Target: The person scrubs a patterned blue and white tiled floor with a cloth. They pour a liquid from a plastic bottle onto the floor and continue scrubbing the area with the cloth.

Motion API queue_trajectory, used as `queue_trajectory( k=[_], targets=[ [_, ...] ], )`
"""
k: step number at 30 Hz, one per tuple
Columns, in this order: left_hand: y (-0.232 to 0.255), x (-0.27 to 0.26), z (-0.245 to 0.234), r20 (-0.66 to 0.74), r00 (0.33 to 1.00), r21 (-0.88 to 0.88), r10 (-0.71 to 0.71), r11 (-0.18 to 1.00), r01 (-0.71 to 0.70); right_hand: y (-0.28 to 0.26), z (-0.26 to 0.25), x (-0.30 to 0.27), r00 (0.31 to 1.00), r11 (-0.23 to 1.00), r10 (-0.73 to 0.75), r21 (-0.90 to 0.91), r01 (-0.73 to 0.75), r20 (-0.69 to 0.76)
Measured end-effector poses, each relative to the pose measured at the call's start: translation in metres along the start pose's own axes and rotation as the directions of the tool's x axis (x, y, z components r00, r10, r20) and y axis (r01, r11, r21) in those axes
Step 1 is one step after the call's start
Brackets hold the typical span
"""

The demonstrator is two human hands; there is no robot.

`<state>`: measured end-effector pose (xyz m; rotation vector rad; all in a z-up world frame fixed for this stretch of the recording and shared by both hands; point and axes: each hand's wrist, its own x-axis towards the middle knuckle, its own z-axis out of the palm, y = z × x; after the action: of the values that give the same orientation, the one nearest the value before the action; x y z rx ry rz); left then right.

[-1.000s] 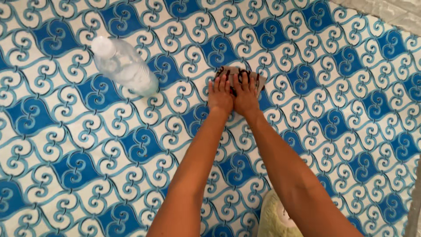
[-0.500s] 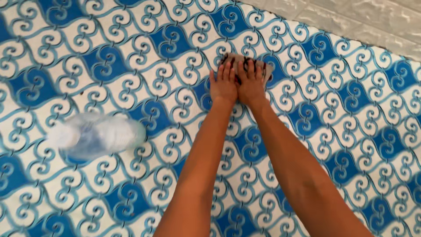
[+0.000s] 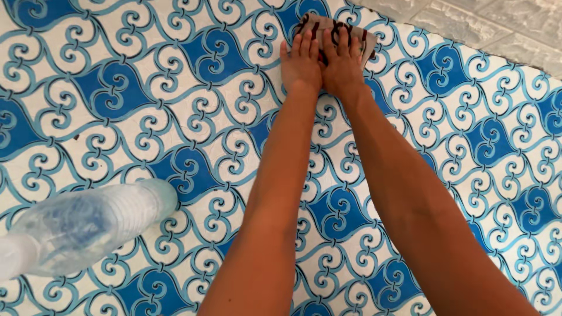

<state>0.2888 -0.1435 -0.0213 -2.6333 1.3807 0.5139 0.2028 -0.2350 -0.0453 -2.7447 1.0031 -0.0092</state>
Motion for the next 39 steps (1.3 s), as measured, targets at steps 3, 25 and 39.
queue_trajectory(
  k=[3, 25, 39],
  targets=[
    [0.002, 0.000, 0.003, -0.004, 1.000, -0.024, -0.014, 1.000, 0.014, -0.002, 0.005, -0.006, 1.000, 0.999, 0.021, -0.029, -0.021, 0.008],
    [-0.069, -0.326, 0.132, 0.053, 0.998, -0.054, 0.041, 0.998, -0.038, -0.149, 0.046, -0.330, 0.997, 0.998, -0.070, 0.000, 0.070, 0.012],
    [-0.080, -0.437, 0.166, 0.043, 0.999, -0.001, 0.020, 1.000, -0.020, -0.194, 0.041, -0.434, 0.988, 0.994, -0.083, 0.082, 0.073, 0.131]
  ],
)
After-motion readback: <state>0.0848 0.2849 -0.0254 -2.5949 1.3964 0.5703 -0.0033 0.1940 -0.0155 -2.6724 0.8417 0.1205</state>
